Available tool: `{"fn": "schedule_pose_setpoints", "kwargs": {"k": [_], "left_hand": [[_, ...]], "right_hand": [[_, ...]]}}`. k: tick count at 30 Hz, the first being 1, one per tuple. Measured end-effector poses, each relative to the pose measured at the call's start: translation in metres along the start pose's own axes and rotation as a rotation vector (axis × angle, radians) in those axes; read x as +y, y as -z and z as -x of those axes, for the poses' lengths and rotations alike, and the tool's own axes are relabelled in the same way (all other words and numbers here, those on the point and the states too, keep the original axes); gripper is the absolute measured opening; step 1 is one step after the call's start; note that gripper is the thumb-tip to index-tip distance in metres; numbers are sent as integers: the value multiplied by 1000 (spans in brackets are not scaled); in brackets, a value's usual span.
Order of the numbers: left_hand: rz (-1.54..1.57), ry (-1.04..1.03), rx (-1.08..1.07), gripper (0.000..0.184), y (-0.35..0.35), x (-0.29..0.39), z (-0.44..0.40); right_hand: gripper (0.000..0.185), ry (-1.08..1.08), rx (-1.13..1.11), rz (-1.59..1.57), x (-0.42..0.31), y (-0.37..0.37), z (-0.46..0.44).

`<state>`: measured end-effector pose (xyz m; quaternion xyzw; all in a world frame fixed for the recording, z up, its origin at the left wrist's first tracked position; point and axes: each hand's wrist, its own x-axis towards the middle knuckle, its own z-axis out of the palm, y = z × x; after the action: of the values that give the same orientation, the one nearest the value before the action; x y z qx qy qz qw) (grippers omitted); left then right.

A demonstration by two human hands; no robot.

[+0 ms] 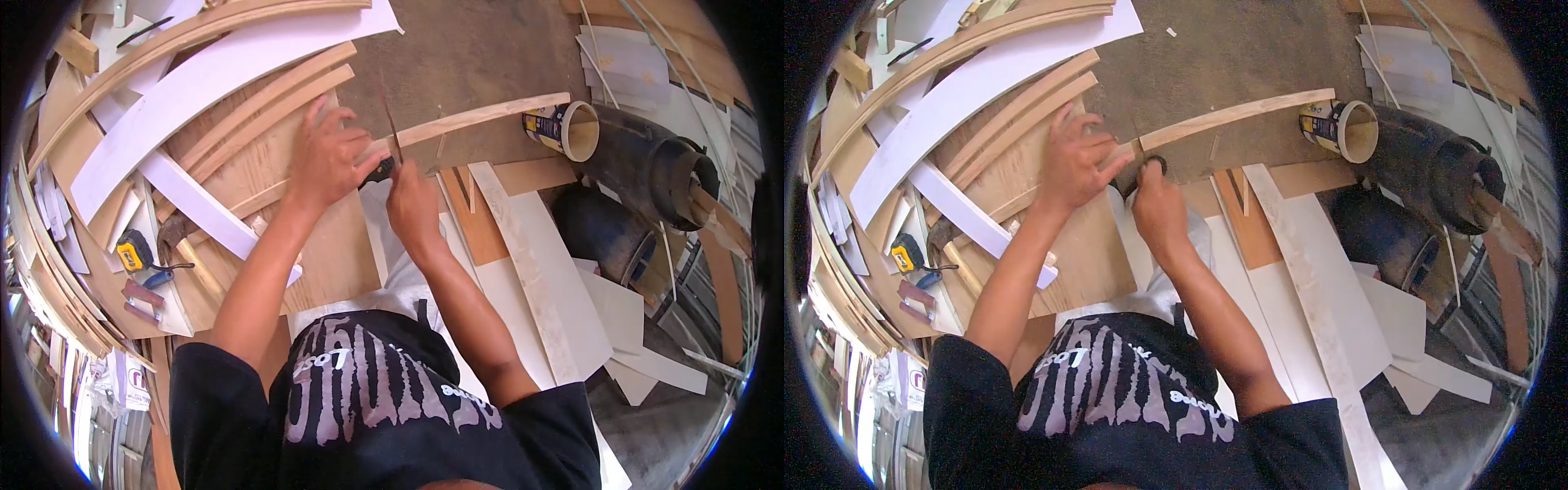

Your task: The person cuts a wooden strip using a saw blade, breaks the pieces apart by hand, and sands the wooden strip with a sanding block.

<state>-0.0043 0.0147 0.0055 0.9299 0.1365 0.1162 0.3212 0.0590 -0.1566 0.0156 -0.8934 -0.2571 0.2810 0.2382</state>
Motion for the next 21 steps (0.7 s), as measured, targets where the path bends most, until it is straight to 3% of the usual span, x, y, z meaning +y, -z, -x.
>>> {"fn": "schedule_pose_setpoints", "kwargs": {"k": [3,5,9,11,14,19,21], "left_hand": [[6,2,-9,31,-4,3,4],[-6,7,-8,29,-1,2,0],[-24,-14,25,28,-6,3,2],[-8,-27,59,25,-4,1,2],[-5,-6,76,20,-4,2,3],[-47,19,68,24,-10,5,4],[-99,26,72,29,-11,4,3]], "right_hand": [[10,5,-25,58,-1,3,-4],[9,140,85,-19,9,-1,10],[11,121,82,-24,29,13,54],[17,-152,-23,-61,28,33,68],[22,-260,92,-115,38,52,72],[25,-65,362,-98,33,76,38],[25,-49,352,-128,18,87,23]]}}
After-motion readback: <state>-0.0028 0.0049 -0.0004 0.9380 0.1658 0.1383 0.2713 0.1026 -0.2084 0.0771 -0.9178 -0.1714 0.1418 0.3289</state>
